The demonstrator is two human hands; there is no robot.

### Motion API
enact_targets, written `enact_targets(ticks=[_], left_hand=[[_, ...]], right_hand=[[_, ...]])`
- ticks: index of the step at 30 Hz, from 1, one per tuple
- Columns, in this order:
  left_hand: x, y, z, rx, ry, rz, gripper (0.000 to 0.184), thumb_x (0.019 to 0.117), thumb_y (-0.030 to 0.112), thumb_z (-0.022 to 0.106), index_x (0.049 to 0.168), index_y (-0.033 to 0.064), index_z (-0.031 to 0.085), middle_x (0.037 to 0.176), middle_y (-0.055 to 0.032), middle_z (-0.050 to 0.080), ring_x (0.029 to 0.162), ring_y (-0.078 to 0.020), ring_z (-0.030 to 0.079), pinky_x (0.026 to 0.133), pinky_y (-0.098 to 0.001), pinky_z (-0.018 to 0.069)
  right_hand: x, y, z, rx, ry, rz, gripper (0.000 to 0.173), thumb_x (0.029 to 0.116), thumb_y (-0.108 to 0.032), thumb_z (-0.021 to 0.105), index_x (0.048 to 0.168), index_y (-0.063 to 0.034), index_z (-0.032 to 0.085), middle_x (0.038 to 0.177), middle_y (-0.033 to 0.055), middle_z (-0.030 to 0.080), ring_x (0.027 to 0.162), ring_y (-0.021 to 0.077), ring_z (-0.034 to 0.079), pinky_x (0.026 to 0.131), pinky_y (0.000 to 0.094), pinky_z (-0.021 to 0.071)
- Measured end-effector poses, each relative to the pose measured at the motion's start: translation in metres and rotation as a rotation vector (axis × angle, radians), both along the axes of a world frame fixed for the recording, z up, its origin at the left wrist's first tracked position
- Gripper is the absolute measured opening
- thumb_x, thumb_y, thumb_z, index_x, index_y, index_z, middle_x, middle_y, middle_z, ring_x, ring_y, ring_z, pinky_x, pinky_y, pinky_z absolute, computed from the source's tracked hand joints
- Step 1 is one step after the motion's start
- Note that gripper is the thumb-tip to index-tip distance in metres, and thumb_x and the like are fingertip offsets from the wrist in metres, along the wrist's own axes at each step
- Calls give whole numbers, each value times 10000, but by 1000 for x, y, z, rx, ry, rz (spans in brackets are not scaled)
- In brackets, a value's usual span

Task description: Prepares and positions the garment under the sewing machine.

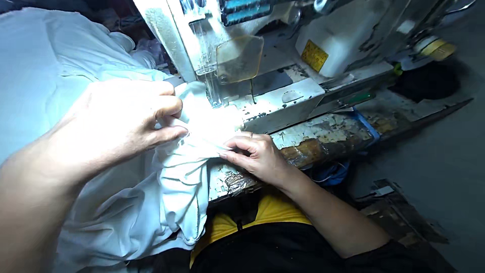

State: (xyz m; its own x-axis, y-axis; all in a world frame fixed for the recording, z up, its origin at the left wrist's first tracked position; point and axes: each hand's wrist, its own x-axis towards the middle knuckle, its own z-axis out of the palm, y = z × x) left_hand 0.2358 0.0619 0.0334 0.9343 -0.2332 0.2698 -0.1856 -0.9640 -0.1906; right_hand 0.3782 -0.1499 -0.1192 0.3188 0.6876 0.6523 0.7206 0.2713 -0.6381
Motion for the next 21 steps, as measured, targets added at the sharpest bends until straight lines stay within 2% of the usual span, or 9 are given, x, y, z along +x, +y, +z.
enact_targets(ticks=[2,5,7,11,13,15,19,21], left_hand=[[-3,-10,4,-31,18,-32,366,948,572,544,762,259,578,708,101,496,619,-71,512,556,-328,392],[0,-14,-1,-28,-6,-59,385,956,561,541,761,230,565,675,91,492,616,-84,513,580,-337,378],[-1,-9,0,16,-18,-39,417,946,576,533,750,209,561,665,52,477,632,-152,517,597,-397,367],[-8,-30,4,27,13,-76,390,958,538,561,739,214,562,659,56,465,677,-160,482,658,-397,336],[-6,-24,5,57,-13,-53,409,961,531,550,717,203,545,656,37,456,670,-185,490,641,-413,349],[-7,-24,9,77,-32,-4,451,950,554,547,700,181,512,654,17,440,678,-213,482,633,-421,325],[-11,-43,5,85,-62,6,443,939,554,565,684,192,536,641,37,429,674,-192,461,645,-403,304],[-11,-53,-4,67,-126,13,463,920,550,592,711,137,575,692,-21,483,728,-257,487,683,-448,315]], right_hand=[[1,-1,0,0,-14,-9,123,928,-182,728,889,-70,758,843,15,723,714,59,655,619,237,538],[2,-1,1,5,-40,-17,123,928,-185,729,890,-72,758,842,17,723,727,63,665,628,237,543],[2,0,2,12,-51,-10,123,931,-182,727,889,-70,758,841,17,721,732,63,662,628,236,541],[5,-1,2,40,-42,23,98,934,-133,705,931,-62,773,880,31,746,792,84,699,675,272,570],[5,0,2,32,-26,39,99,935,-141,707,925,-62,767,868,25,737,775,80,686,664,273,561],[3,-1,2,22,8,47,105,932,-151,716,909,-63,768,858,17,733,752,65,676,652,258,558],[3,-4,0,47,48,51,118,934,-154,729,890,-49,763,848,23,731,729,57,668,651,241,559],[-2,-6,1,55,86,57,121,924,-151,732,870,-46,756,820,18,717,705,42,649,636,218,547]])
